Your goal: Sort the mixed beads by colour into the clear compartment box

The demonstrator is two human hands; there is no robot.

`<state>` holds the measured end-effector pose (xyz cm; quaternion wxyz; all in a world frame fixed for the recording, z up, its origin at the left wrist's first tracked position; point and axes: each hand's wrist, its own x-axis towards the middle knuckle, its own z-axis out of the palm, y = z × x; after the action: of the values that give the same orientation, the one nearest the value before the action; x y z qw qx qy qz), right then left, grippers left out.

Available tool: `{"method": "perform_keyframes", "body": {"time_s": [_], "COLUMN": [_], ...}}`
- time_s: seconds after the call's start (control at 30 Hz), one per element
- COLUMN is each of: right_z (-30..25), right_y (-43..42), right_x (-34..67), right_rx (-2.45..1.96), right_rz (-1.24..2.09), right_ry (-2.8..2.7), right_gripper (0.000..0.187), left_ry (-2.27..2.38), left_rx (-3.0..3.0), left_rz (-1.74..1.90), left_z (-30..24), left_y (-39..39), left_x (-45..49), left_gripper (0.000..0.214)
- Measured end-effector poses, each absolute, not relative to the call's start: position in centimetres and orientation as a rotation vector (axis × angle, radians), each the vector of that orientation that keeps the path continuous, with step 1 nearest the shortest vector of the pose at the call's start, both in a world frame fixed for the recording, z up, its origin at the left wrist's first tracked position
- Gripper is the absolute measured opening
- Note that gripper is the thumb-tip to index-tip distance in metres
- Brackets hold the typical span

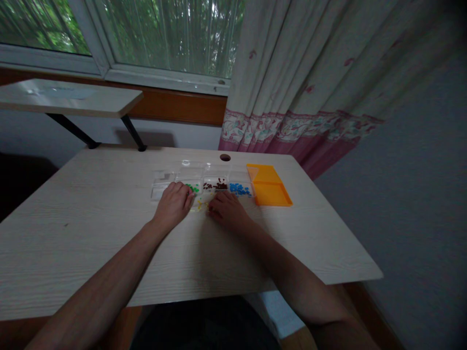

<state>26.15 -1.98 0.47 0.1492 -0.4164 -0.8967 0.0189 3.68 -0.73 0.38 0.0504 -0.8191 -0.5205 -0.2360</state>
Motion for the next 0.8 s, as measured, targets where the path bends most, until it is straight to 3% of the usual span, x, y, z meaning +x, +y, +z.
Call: {"method": "perform_keyframes", "body": {"time_s": [0.23, 0.47, 0.67, 0.8], "right_z": [0.0, 0.3, 0.2, 1.2], "right_y": [-2.1, -1.0, -0.5, -0.4], "right_x": [25.7, 26.6, 26.9, 27.7], "right_rx": [-1.218, -1.24, -1.285, -1.252], "right_rz": [-0.004, 0.221, 0.369, 0.204], "right_ry": [-2.559, -2.337, -2.193, -2.181], "right_gripper": [0.012, 0.006, 0.011, 0.021], "left_ry": [-1.601, -1.624, -1.602, -1.585], "left_rx": [-2.499, -2.482, -2.499, -2.491], "left_rz": [-0.767, -0.859, -0.856, -0.872], "left_z": [0.4, 0.8, 0.7, 0.6], "left_y": [-0.7, -0.7, -0.7, -0.7], "left_x": [3.6, 3.4, 3.5, 3.5], "left_gripper": [0.024, 0.024, 0.023, 0.022]}}
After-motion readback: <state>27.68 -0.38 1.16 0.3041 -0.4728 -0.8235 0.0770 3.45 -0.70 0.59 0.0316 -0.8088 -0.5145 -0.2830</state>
